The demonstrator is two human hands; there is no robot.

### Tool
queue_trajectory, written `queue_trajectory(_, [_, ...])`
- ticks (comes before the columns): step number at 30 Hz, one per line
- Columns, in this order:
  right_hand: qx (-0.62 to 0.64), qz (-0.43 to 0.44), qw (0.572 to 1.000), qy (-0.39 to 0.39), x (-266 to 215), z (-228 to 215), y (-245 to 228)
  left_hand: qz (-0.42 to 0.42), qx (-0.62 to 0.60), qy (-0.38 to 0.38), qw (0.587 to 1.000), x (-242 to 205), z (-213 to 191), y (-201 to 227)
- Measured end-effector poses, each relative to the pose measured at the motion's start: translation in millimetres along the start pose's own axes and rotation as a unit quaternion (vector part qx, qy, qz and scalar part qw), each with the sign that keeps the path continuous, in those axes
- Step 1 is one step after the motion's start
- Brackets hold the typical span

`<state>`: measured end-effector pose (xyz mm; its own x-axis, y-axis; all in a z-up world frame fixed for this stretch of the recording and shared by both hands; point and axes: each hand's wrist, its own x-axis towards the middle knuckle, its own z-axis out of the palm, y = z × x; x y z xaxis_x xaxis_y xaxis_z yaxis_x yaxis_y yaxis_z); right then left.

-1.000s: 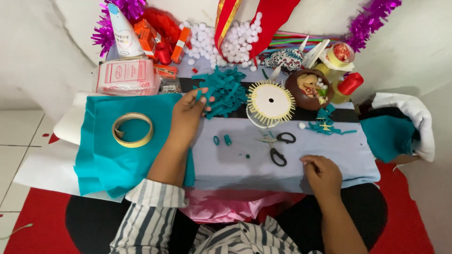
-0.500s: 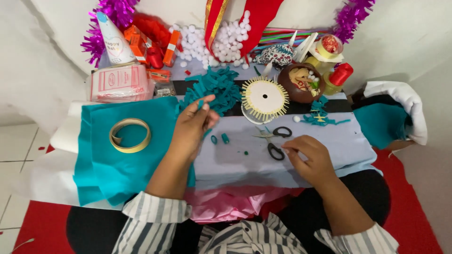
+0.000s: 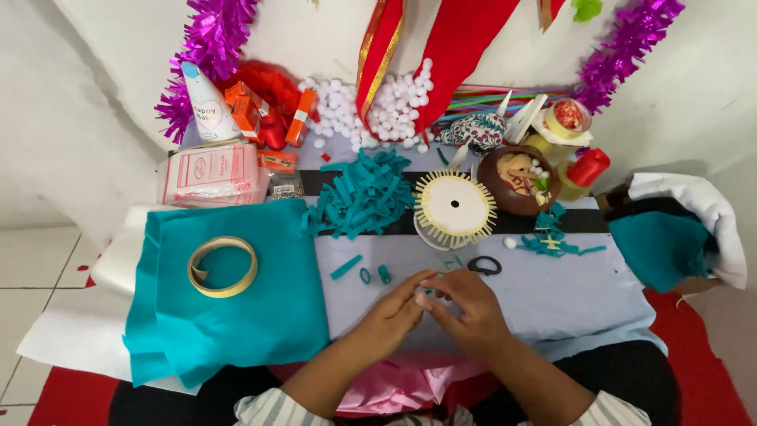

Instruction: Applying a decorative fabric border to a circular handicraft base by cutting and placing small fabric strips.

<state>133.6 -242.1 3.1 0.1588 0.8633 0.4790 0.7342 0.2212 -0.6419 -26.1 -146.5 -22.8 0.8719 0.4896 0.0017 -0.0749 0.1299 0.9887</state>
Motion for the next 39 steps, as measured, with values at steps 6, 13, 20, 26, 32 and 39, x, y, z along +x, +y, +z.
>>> queue_trajectory(6, [-0.016,-0.070,0.996,0.053,2.0,13.9,4.2,0.040,-0.026,-0.022,0.999,8.8,-9.2,-34.3])
queue_trajectory(13, [0.056,0.042,0.992,0.101,-9.2,23.9,29.3,0.031,-0.175,0.141,0.974,22.6,-8.0,-59.1])
queue_trajectory(20, [0.025,0.063,0.992,0.108,-5.9,24.6,22.9,0.021,-0.163,0.154,0.974,16.9,-6.6,-46.4])
queue_trajectory(26, [0.009,0.045,0.991,0.126,-0.2,26.8,13.5,0.050,-0.137,0.164,0.976,16.0,-3.6,-37.5])
queue_trajectory(32, [0.028,-0.002,0.993,0.114,-0.9,25.7,12.0,0.071,-0.121,0.182,0.973,14.2,-2.2,-37.4])
queue_trajectory(39, [0.043,-0.018,0.993,0.109,-2.1,25.3,12.8,0.070,-0.136,0.202,0.967,15.9,-2.4,-46.6])
